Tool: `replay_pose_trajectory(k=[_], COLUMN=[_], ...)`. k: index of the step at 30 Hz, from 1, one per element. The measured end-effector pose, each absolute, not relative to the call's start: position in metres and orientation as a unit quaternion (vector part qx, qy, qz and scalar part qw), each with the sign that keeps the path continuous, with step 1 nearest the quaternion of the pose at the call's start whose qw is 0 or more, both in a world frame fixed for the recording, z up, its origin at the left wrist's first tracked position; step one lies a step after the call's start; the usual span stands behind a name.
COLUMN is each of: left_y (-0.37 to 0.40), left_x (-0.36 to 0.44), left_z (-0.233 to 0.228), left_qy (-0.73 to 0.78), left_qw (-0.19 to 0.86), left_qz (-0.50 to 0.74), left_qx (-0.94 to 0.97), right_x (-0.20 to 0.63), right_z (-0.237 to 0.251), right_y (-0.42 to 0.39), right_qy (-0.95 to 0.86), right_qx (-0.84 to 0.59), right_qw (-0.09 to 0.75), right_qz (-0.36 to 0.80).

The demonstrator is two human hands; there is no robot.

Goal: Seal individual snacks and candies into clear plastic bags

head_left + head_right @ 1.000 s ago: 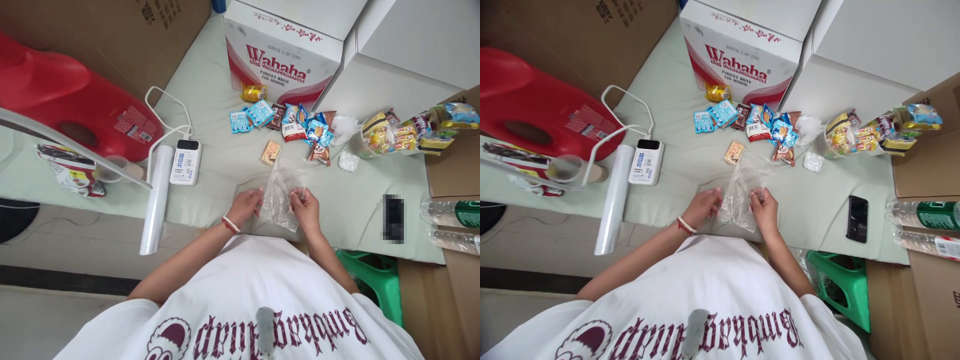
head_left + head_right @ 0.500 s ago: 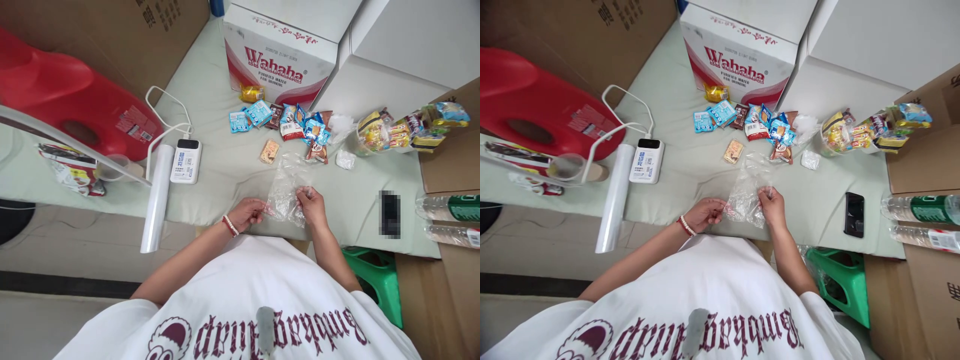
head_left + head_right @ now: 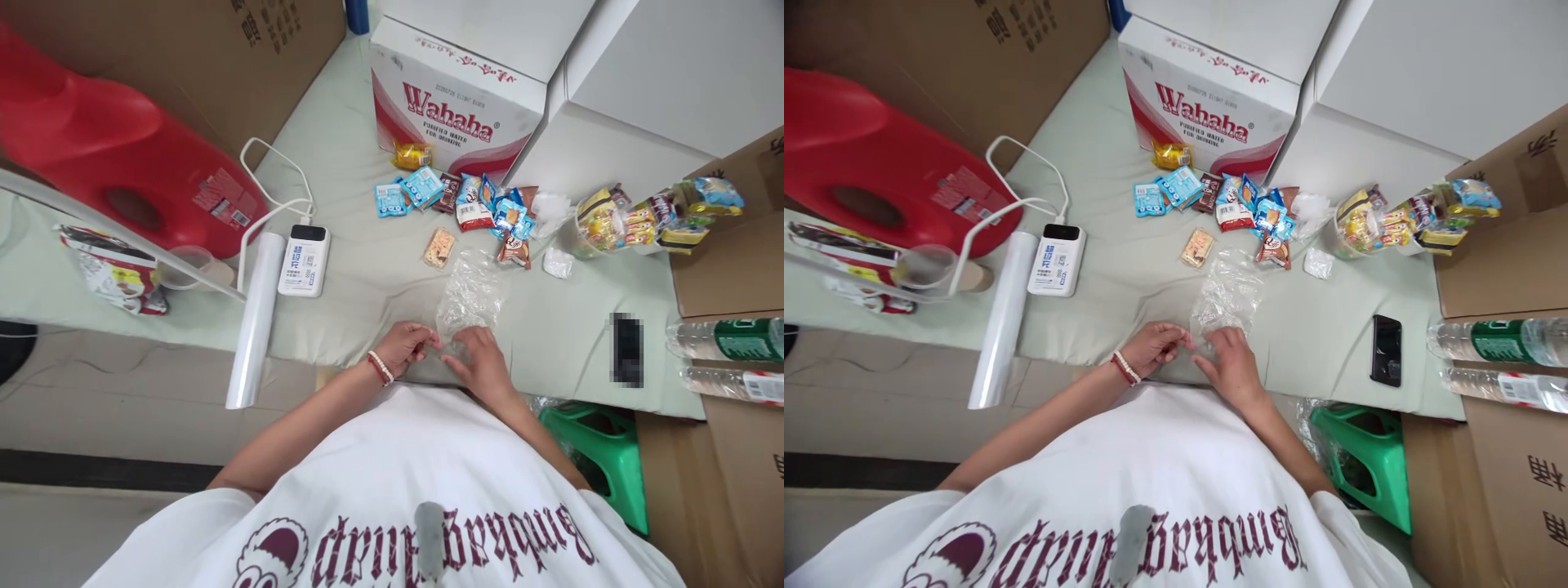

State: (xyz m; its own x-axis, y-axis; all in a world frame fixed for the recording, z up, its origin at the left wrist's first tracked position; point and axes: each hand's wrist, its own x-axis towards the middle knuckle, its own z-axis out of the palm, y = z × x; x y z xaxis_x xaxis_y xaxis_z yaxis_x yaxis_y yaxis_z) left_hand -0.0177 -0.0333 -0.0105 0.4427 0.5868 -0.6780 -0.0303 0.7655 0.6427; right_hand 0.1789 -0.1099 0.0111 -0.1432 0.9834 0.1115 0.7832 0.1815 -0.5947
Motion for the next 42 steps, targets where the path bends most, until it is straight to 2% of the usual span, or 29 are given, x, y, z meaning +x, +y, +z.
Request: replay_pose_trajectory(k=[6,15,21,27,29,32,37,42], left_y=[-0.038,-0.042,-0.043,-0.046,-0.047,-0.039,-0.011,-0.012], left_x=[-0.017,-0.016,-0.014,-0.046,-0.063,-0.072,-0.017,0.041], left_z=[-0.011,-0.014,-0.010,-0.012,-0.010,0.002,0.025,-0.001], left_qy=[0.507,0.515,0.482,0.531,0.554,0.601,0.566,0.292], left_qw=[0.782,0.758,0.744,0.702,0.655,0.508,0.254,0.268], left_qz=[0.197,0.204,0.210,0.203,0.184,0.179,0.220,0.172], left_qx=[0.302,0.345,0.413,0.430,0.480,0.591,0.753,0.902], right_x=[0.169,0.170,0.162,0.184,0.197,0.211,0.210,0.208], right_z=[-0.011,-0.006,-0.007,-0.002,0.000,0.004,0.008,-0.002], right_y=[-0.109,-0.111,-0.097,-0.100,-0.109,-0.124,-0.138,-0.150], right_qy=[-0.711,-0.619,-0.569,-0.361,-0.323,-0.318,-0.331,-0.240], right_qx=[-0.597,-0.619,-0.613,-0.679,-0.690,-0.703,-0.707,-0.714], right_qw=[0.272,0.336,0.338,0.429,0.453,0.453,0.438,0.520], right_qz=[0.254,0.348,0.432,0.473,0.463,0.447,0.445,0.402])
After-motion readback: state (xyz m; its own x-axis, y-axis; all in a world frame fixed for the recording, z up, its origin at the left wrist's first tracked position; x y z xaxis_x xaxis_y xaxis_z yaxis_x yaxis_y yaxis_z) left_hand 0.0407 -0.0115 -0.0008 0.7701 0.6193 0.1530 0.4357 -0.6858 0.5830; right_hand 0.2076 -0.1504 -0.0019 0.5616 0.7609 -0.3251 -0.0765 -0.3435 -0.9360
